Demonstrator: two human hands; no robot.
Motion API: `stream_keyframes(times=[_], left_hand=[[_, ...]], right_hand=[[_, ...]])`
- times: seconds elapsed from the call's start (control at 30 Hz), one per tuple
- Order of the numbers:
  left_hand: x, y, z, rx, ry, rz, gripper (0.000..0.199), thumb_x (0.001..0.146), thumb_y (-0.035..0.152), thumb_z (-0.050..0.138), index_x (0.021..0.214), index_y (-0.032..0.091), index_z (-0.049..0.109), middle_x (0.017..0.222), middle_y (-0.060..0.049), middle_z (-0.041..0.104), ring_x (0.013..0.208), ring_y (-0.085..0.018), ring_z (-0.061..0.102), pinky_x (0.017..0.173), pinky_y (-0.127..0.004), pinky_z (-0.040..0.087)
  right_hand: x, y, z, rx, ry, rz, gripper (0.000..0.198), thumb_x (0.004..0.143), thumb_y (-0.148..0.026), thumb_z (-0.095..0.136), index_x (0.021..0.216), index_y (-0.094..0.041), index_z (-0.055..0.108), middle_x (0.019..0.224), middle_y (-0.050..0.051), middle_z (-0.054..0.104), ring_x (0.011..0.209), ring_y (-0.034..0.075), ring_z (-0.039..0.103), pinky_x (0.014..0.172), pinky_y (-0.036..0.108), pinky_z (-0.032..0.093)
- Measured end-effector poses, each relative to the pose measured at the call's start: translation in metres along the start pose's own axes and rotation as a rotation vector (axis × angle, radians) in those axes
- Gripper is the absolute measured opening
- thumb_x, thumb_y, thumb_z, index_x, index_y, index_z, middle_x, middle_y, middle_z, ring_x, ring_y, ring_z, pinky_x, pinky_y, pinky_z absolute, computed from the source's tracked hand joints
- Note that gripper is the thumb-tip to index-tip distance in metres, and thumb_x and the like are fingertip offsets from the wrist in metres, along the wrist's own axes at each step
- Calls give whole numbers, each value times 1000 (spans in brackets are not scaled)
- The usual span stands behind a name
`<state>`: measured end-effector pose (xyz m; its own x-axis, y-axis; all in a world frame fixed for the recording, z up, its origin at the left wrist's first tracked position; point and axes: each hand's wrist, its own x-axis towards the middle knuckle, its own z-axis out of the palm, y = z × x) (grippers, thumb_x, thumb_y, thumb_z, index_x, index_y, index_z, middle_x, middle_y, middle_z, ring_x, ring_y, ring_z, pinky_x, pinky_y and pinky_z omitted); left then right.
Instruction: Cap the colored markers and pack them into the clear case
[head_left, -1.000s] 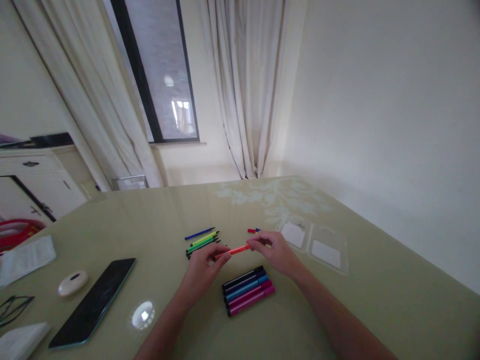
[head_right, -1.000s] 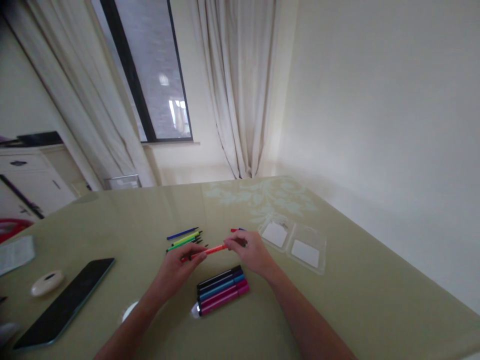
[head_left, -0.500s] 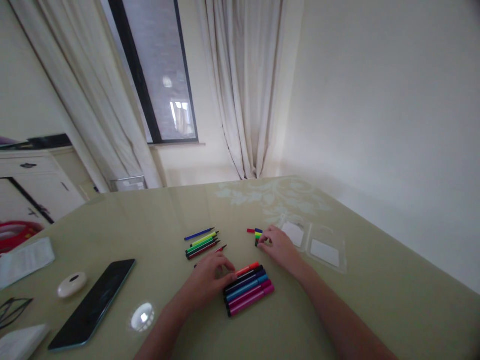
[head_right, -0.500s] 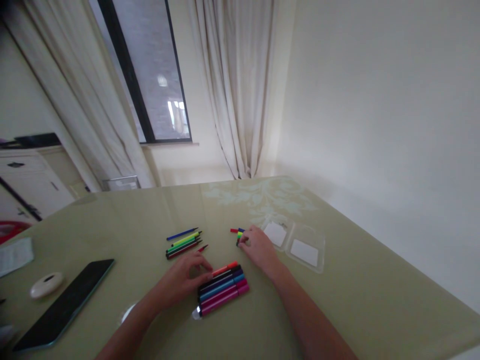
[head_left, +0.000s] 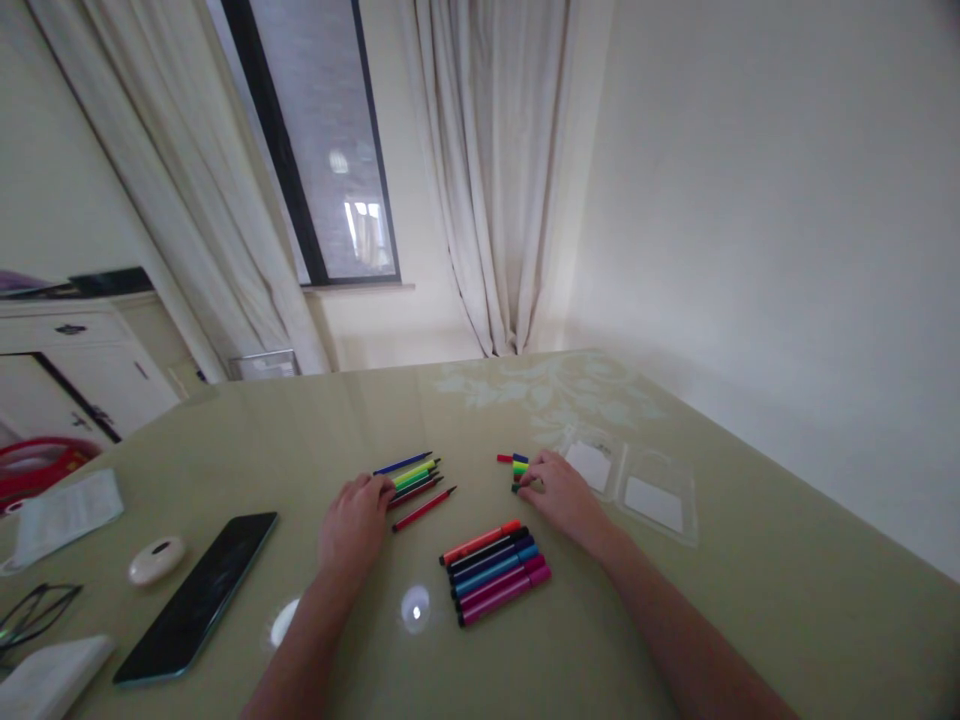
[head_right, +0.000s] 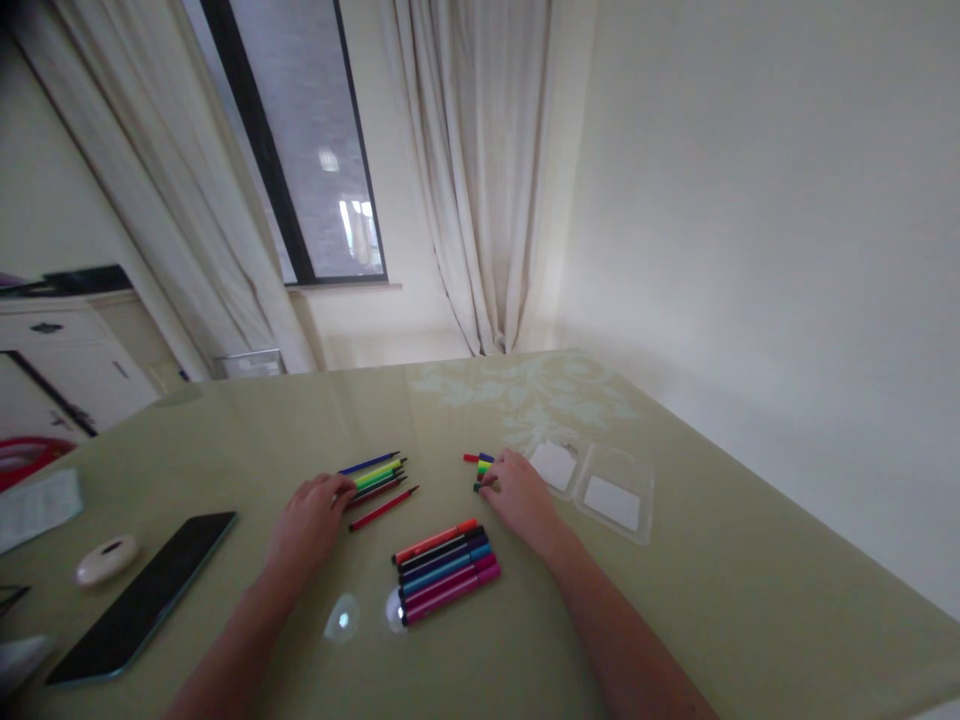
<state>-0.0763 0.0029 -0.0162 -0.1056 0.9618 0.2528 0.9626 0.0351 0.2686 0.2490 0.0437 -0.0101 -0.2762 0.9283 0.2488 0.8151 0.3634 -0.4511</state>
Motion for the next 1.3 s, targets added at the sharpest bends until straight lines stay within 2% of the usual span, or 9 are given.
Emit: stream_keyframes(times=[0.23,0.4,0.5,0.6,0.77,0.97,1.3], left_hand=[[4,-6,3,-46,-66,10,26,97,28,49,95,24,74,103,-8,70,104,-27,64,93,-36,47],[5,-10,7,-78,-88,4,30,98,30,47,95,23,75,103,-9,70,102,-26,65,93,-36,48],[6,-10,9,-92,-91,7,29,97,30,47,94,21,75,101,-10,69,102,-27,64,93,-37,48],[6,-10,10,-121,-64,26,28,96,30,47,94,19,73,100,-11,68,101,-28,63,95,-39,48],[5,2,9,-324,15,54,28,96,35,46,98,20,69,103,-11,73,101,-30,64,97,-45,48],[0,28,4,-667,-74,152,33,93,44,53,108,23,73,112,-9,75,103,-28,68,92,-42,53],[-6,37,2,-746,-136,199,31,92,42,57,106,23,77,109,-8,77,104,-28,69,94,-41,52]], right_hand=[[-1,-2,-1,41,-2,-32,5,83,-17,75,85,-21,78,100,7,68,98,25,64,87,37,49],[1,-12,-9,337,40,-51,4,87,-22,72,88,-21,75,92,4,74,85,21,65,82,34,48],[1,-17,-12,530,4,-48,10,88,-28,70,92,-20,74,96,4,77,77,19,65,73,31,48],[0,-19,-12,633,-9,-53,15,87,-34,71,92,-20,73,99,5,78,78,19,66,71,30,49],[0,-18,-9,620,59,-29,17,87,-36,70,93,-21,74,95,5,78,78,19,66,72,31,49],[0,-22,-4,609,99,-46,18,88,-34,68,98,-21,76,100,6,78,78,19,66,72,30,49],[-3,-28,-4,589,117,-95,13,88,-28,70,97,-22,77,80,2,72,71,17,61,67,28,45]])
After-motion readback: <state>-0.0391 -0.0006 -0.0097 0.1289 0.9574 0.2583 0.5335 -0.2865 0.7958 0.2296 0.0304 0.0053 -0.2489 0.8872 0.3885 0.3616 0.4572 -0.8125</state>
